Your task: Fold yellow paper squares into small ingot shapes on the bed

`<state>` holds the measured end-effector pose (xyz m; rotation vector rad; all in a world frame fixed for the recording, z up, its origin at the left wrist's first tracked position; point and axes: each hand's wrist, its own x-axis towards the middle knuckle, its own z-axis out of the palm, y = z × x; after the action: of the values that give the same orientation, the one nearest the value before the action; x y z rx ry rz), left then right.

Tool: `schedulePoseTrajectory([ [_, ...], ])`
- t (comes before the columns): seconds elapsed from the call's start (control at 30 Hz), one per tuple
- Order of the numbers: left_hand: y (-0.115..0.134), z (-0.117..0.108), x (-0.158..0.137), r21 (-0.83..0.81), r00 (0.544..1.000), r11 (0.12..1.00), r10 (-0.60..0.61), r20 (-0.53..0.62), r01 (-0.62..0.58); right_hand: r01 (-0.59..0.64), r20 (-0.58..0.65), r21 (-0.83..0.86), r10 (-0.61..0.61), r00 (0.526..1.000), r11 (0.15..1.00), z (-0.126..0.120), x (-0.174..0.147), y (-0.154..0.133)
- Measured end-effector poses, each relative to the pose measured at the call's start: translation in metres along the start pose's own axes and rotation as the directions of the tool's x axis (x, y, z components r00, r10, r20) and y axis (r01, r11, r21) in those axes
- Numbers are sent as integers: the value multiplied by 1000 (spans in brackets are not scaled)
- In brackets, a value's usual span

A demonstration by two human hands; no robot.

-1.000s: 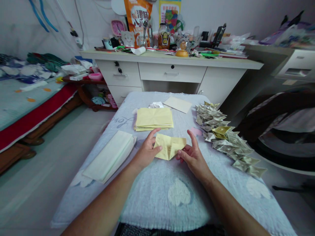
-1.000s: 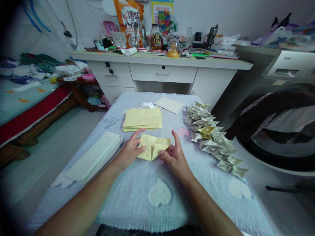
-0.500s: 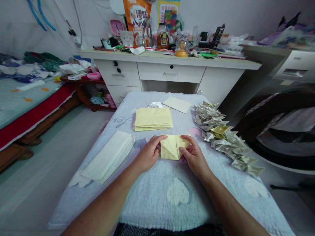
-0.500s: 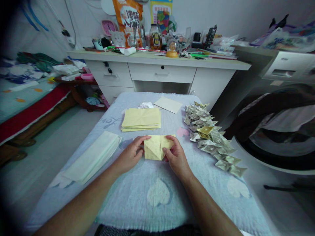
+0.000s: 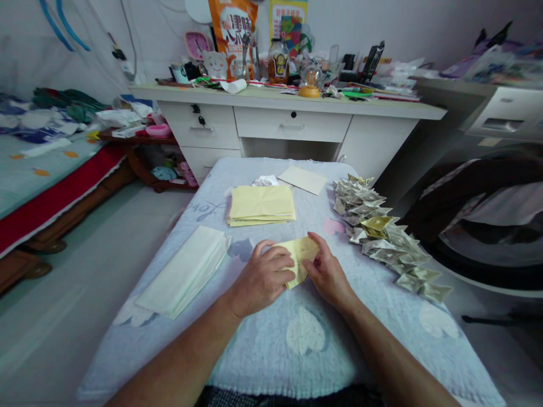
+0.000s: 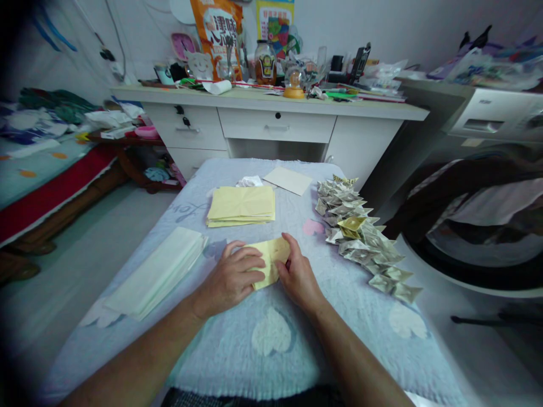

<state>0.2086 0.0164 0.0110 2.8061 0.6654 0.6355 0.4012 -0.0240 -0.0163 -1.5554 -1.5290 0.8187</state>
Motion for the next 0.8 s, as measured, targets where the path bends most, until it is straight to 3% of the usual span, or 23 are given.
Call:
schedulePoseTrajectory([
  [0.2, 0, 11, 0, -81, 991, 997, 22, 134, -11, 78, 15, -205, -77, 997, 976, 0, 1, 2],
  [0.4, -1, 16, 1, -197, 981, 972, -95, 172, 129, 194, -21, -429, -225, 974, 882, -4, 4, 5],
  [0.57, -2, 16, 2, -231, 945, 922, -271, 183, 309, 255, 148, -443, -211, 966, 859, -10, 2, 1],
  [0.8, -3, 20, 2, -188, 925, 907, -359, 123, 377, 270, 266, -410, -169, 949, 871, -17, -4, -7],
])
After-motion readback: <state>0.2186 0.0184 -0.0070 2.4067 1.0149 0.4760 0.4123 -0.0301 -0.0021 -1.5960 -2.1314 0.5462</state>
